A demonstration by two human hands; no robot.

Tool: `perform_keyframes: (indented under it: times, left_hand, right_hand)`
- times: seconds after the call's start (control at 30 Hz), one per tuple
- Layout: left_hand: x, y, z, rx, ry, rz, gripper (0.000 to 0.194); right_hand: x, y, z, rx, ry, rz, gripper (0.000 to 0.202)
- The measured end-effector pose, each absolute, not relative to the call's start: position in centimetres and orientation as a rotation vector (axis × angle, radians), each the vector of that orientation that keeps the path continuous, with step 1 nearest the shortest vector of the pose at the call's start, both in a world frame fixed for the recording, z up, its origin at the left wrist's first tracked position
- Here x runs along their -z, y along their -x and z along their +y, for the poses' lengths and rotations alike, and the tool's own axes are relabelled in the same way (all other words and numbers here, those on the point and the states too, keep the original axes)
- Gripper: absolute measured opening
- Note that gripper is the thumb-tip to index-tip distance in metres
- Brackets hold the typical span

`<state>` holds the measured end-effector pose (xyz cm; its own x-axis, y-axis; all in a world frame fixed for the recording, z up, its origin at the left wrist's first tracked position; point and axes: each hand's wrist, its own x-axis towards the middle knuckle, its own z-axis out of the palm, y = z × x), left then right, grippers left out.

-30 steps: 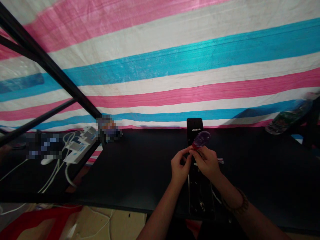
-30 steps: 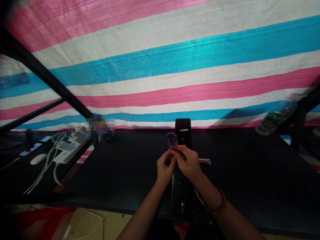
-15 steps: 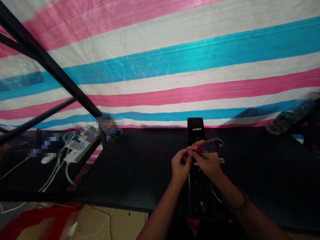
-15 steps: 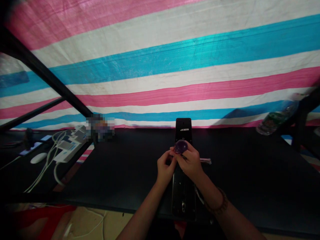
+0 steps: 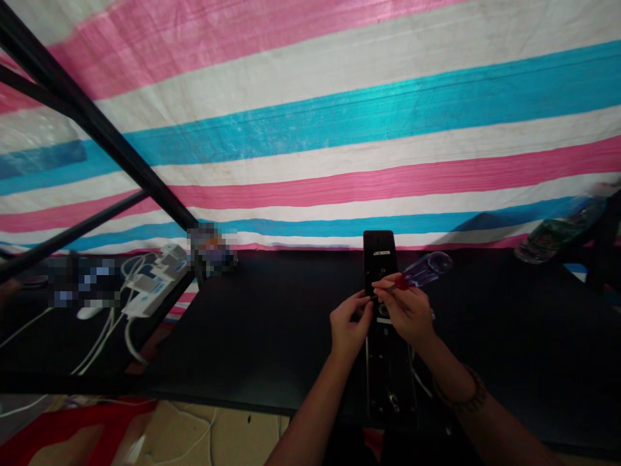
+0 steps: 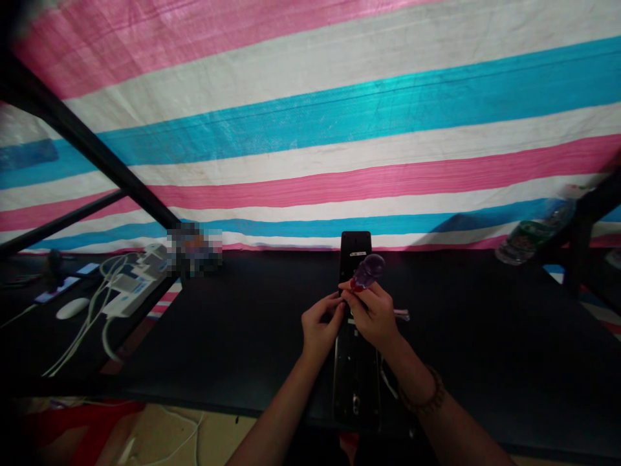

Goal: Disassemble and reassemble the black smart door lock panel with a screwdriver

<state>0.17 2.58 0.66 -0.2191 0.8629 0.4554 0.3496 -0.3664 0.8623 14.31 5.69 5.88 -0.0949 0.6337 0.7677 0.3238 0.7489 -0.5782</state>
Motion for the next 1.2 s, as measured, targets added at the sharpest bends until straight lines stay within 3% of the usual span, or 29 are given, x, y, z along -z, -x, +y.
perform_keyframes:
  times: [0.4,0.6,1.2]
  left_hand:
    - [-0.32,-0.23,2.55,-1.625,-1.625,1.468,0.016]
    - [-0.59,-0.19,2.62,-1.636,-1.616,1.436,0.019]
    - [-0.78,-0.19,2.56,-1.611,-1.578,1.439,0.019]
  right_hand:
    - [-5.34,-14.25,5.76,-0.375,0.766,-1.737,0.019]
    - [-5.61,-13.97,5.44,-0.356,0.765,-1.728,0.01]
    - [-5.95,-13.74,5.18,-0.239,0.731,-1.713,0.02]
